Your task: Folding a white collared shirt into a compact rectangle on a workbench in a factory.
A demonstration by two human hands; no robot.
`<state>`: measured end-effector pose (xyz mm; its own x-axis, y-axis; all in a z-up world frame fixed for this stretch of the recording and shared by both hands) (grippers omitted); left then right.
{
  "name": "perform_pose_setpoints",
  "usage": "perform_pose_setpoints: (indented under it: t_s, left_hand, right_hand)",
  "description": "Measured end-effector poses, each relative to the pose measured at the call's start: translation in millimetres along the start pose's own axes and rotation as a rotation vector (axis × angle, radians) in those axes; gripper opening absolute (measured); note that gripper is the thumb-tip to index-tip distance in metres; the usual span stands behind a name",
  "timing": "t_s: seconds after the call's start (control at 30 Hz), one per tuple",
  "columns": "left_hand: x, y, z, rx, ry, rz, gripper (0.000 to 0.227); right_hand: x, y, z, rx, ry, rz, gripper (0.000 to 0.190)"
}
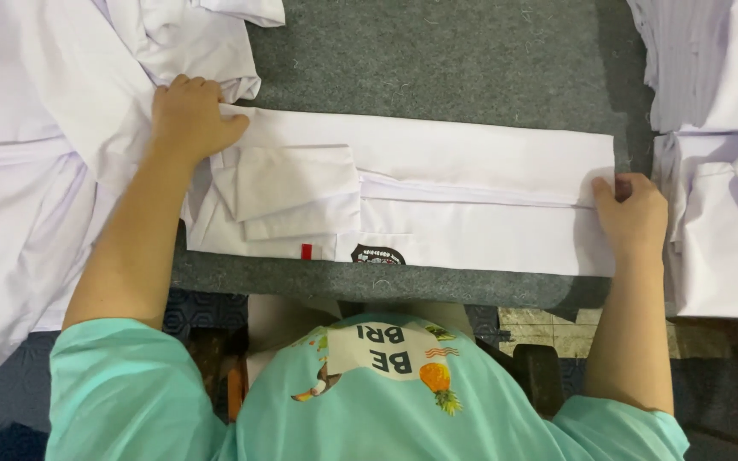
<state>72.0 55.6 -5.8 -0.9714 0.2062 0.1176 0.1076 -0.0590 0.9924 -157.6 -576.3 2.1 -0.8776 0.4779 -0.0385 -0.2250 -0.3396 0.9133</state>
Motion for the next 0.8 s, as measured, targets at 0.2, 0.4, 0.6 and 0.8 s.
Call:
perform_pose_setpoints:
  t_s: [0.2, 0.4, 0.6, 0.8]
  left_hand:
    - [15, 39, 17, 0.482, 0.139, 0.174, 0.034]
    - [39, 71, 22, 0.662, 0.167, 0.305, 0.040]
    - [27, 56, 37, 0.609, 0.095, 0.348, 0.046]
    - [27, 80, 25, 0.704, 0.045, 0.239, 0.029]
  right_hand:
    - [6, 34, 54, -0.081, -0.339, 0.288, 0.067]
    - [14, 30, 36, -0.151, -0.223, 0.138, 0.059]
    - [27, 49, 74, -0.195, -0.355, 0.253, 0.060]
    - [32, 50, 63, -0.581, -0.615, 0.310, 0.062]
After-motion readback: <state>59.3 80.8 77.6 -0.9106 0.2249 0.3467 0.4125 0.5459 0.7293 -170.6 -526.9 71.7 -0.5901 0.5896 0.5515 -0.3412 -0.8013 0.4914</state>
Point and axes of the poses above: each hand's wrist, its own x-axis away from the middle knuckle, its own y-axis out of the back of the hand, z = x × y, the point moved 1 cm from there along -x, towards the middle knuckle, and after that the axes turned 1 degree about -x, right-handed, at the moved point
